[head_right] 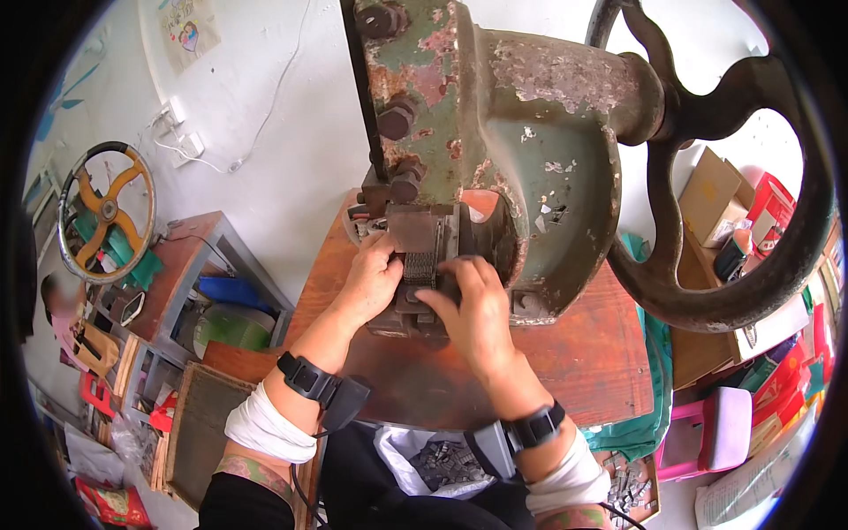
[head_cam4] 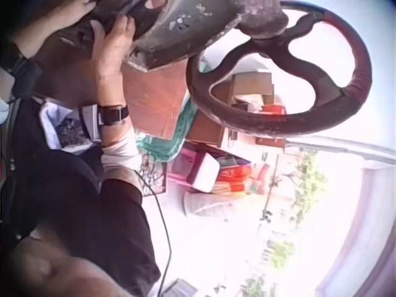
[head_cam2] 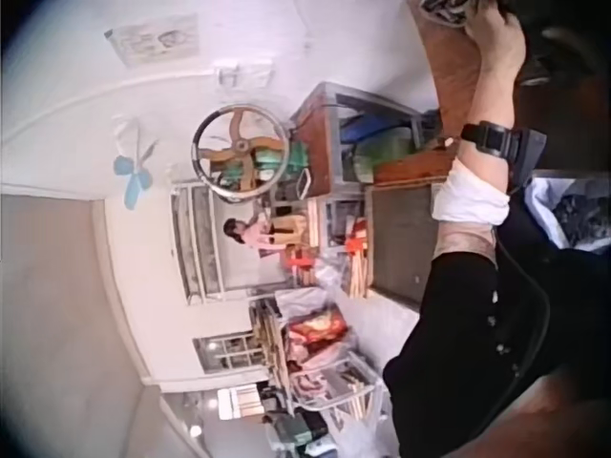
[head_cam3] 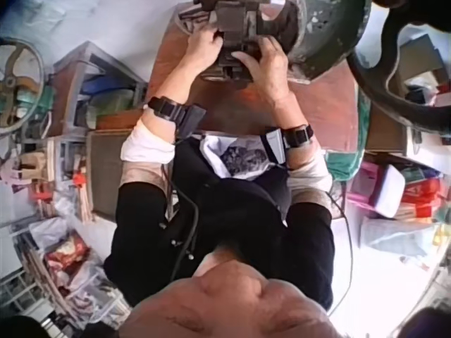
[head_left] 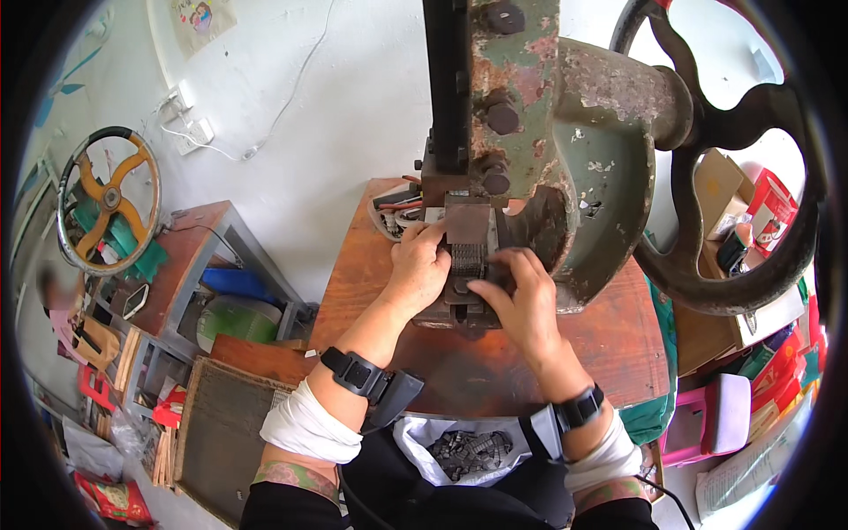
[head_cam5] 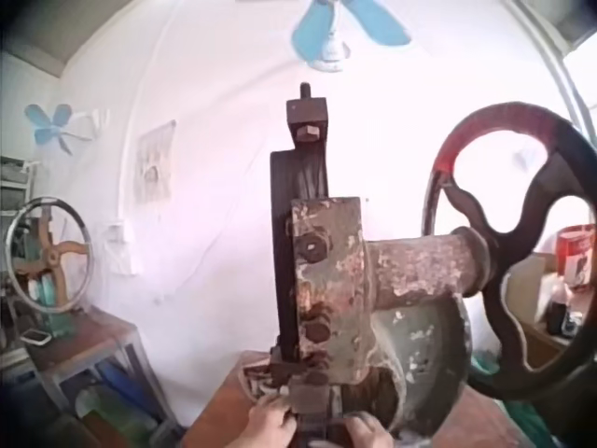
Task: Operating a manual press to stamp small parts and organizing them into a mesh tray.
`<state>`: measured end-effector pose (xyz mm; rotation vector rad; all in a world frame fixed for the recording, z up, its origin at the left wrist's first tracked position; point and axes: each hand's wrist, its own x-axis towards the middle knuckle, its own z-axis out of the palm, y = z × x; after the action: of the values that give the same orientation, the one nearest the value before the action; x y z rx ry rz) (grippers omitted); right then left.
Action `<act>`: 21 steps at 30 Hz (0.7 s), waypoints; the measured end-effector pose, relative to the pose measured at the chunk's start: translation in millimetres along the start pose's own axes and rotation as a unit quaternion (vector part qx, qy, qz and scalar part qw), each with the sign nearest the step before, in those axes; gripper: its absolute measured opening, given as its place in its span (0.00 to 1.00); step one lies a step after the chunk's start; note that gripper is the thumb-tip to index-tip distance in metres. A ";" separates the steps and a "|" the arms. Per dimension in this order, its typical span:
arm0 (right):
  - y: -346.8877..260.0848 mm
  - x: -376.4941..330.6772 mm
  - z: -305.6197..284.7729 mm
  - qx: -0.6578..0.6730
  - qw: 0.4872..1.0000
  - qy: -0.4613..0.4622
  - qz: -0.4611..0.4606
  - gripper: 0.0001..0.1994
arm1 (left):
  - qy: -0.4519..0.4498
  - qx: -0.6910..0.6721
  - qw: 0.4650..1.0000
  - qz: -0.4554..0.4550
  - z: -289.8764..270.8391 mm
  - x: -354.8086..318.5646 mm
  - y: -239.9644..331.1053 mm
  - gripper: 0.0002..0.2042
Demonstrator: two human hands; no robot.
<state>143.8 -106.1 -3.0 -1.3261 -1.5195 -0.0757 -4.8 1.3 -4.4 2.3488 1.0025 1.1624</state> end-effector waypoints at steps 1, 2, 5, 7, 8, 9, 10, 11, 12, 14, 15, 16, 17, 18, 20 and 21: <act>3.2 8.4 2.5 0.022 0.999 -0.031 0.035 0.22 | 0.021 -0.008 1.000 -0.015 2.9 -0.9 1.1 0.19; 5.9 13.9 0.8 0.011 0.998 -0.036 0.056 0.22 | 0.027 -0.023 0.999 -0.015 6.1 -1.8 2.3 0.19; 5.6 22.3 2.2 0.068 0.986 -0.054 0.144 0.27 | 0.018 -0.078 0.996 -0.033 4.5 -1.7 0.9 0.19; 4.4 21.6 3.6 0.011 0.997 -0.049 0.064 0.31 | -0.010 -0.123 0.992 -0.016 4.0 0.2 -1.3 0.19; 5.1 22.5 5.0 -0.002 0.995 -0.048 0.087 0.31 | -0.010 -0.127 0.992 -0.018 4.3 0.3 -2.9 0.19; 5.8 25.6 7.6 -0.018 0.994 -0.059 0.094 0.32 | -0.025 -0.124 0.992 0.000 3.6 1.0 -5.3 0.18; 5.9 28.4 8.6 -0.018 0.996 -0.064 0.060 0.33 | -0.025 -0.127 0.991 0.043 3.2 2.2 -7.3 0.18; 4.4 28.6 7.2 -0.035 0.992 -0.068 0.099 0.33 | -0.039 -0.122 0.992 0.020 4.0 2.3 -8.5 0.18; 2.4 27.6 5.4 -0.054 0.992 -0.071 0.093 0.33 | -0.045 -0.069 0.995 0.056 5.0 0.9 -9.8 0.19; -0.3 25.4 4.8 -0.070 0.991 -0.074 0.085 0.33 | -0.050 -0.015 0.995 0.091 4.6 -2.7 -12.3 0.21; 0.5 24.0 4.6 -0.043 0.993 -0.066 0.085 0.33 | -0.062 -0.022 0.996 0.065 4.8 -4.7 -11.5 0.22; 3.2 23.9 5.0 0.000 0.997 -0.064 0.044 0.33 | -0.069 -0.034 0.996 0.045 4.3 -4.4 -9.9 0.24; 7.6 24.1 6.6 -0.016 0.995 -0.056 0.082 0.33 | -0.072 -0.028 0.996 0.042 2.3 -3.6 -8.5 0.24; 11.8 23.5 8.3 -0.014 0.995 -0.060 0.079 0.34 | -0.086 -0.054 0.994 0.040 -0.7 -3.4 -7.2 0.24; 10.2 22.4 4.4 -0.013 0.995 -0.063 0.078 0.34 | -0.102 -0.080 0.991 0.040 -6.1 -4.3 -1.1 0.25; 1.6 21.7 -3.7 -0.038 0.994 -0.069 0.073 0.34 | -0.137 0.017 0.990 0.009 -8.0 -7.1 3.2 0.24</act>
<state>151.4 -93.2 13.2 -1.5262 -1.5435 0.0521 -12.6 -6.2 -1.6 2.4631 0.9117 0.8030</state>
